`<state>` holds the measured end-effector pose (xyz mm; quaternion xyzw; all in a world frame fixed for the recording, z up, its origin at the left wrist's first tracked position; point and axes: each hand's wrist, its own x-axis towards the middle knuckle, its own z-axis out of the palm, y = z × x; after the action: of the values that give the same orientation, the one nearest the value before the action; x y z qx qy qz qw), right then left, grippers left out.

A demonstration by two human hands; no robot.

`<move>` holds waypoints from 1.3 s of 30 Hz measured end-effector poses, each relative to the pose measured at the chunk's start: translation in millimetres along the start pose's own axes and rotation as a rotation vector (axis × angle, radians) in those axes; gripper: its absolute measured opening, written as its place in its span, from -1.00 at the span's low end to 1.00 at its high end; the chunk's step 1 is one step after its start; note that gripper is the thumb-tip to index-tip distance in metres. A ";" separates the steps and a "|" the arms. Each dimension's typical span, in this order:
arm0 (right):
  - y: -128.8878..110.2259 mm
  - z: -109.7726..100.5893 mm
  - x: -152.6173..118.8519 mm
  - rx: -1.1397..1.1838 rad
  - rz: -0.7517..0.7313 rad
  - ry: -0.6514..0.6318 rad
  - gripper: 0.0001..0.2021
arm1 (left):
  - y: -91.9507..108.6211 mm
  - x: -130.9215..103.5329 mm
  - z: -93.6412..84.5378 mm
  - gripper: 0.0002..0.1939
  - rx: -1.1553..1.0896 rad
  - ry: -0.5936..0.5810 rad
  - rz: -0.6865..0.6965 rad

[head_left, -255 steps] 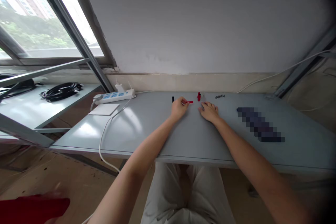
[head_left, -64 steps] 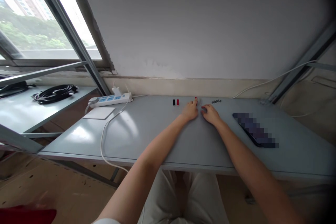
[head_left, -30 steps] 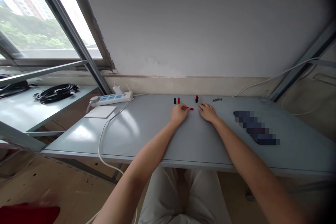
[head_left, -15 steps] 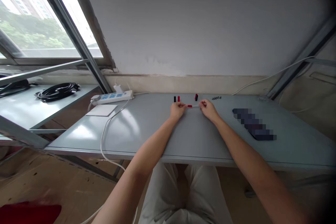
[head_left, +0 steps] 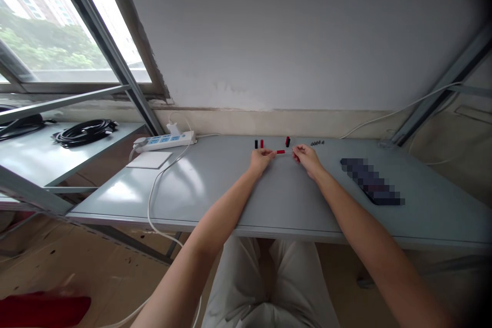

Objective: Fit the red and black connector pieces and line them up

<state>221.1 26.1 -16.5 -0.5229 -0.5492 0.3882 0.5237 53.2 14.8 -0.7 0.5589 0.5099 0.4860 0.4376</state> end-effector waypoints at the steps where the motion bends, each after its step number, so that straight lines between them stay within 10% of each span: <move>1: -1.1 1.3 -1.2 0.007 -0.002 -0.034 -0.83 | 1.6 -1.4 0.7 -0.83 -0.012 -0.028 0.005; 21: -4.8 9.5 -11.5 -0.711 -0.462 -0.109 -0.88 | 1.7 -3.0 3.6 -0.89 -0.094 -0.023 0.047; 26: -2.3 15.5 -5.7 -0.757 -0.345 -0.057 -0.88 | 8.5 -6.5 4.0 -0.86 -0.120 -0.038 0.051; 33: -2.7 26.7 19.3 -0.628 -0.128 -0.065 -0.91 | 10.7 5.1 -13.1 -0.84 -0.235 0.301 -0.013; 39: -0.3 51.3 39.5 -0.623 -0.096 -0.056 -0.90 | 7.5 9.8 -21.7 -0.85 -0.353 0.372 -0.116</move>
<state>174.5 71.0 -17.2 -0.6207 -0.6800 0.1906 0.3406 32.9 23.7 10.8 0.3447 0.5199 0.6360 0.4542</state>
